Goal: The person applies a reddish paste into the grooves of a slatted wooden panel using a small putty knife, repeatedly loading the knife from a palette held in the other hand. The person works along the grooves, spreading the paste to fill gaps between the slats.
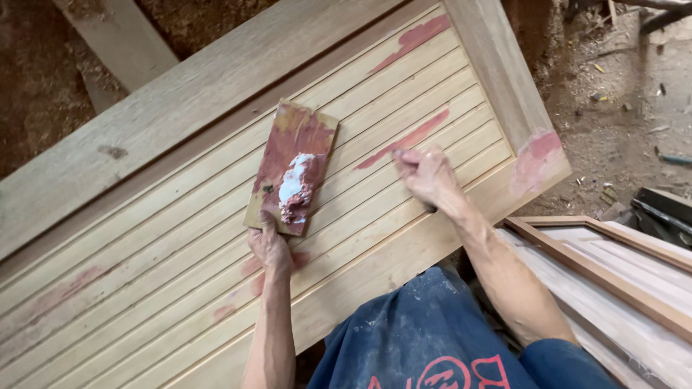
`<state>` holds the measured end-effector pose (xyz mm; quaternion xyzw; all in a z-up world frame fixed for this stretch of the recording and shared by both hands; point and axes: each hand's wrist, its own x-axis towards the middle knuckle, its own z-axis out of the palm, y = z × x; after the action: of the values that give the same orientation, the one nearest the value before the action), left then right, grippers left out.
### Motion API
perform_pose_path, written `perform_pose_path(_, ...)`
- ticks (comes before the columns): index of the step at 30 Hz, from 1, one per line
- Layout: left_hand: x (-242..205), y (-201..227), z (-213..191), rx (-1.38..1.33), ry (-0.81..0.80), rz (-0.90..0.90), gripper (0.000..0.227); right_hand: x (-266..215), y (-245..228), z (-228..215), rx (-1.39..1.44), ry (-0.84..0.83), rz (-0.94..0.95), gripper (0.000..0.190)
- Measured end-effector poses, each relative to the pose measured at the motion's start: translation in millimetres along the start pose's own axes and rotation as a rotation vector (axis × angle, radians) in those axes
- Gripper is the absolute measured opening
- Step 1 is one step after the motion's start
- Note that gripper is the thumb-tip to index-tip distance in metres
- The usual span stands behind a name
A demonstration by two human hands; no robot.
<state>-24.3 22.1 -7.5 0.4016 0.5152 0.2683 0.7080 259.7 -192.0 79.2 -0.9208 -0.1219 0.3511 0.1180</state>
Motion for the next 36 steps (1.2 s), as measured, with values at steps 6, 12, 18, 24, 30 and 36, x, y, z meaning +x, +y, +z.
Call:
perform_pose_path(6,-4,3,1,-0.074,0.013,-0.071,0.054,51,103,-56,-0.248,0.543,-0.533,0.035)
perform_pose_path(12,-3,9,5,-0.081,0.037,-0.13,0.053,56,94,-58,-0.16,0.292,-0.192,0.022)
perform_pose_path(18,1,7,5,-0.084,0.031,-0.132,0.053,69,41,-90,0.209,0.341,0.143,0.021)
perform_pose_path(24,5,2,2,-0.075,0.054,-0.121,0.053,25,-26,-34,0.201,0.123,0.175,0.02)
perform_pose_path(30,6,1,-4,-0.002,0.04,-0.135,0.053,8,-43,-33,0.202,0.116,-0.032,0.031)
perform_pose_path(36,2,5,-1,0.211,0.088,-0.063,0.053,110,3,-80,0.021,0.568,-0.503,0.037)
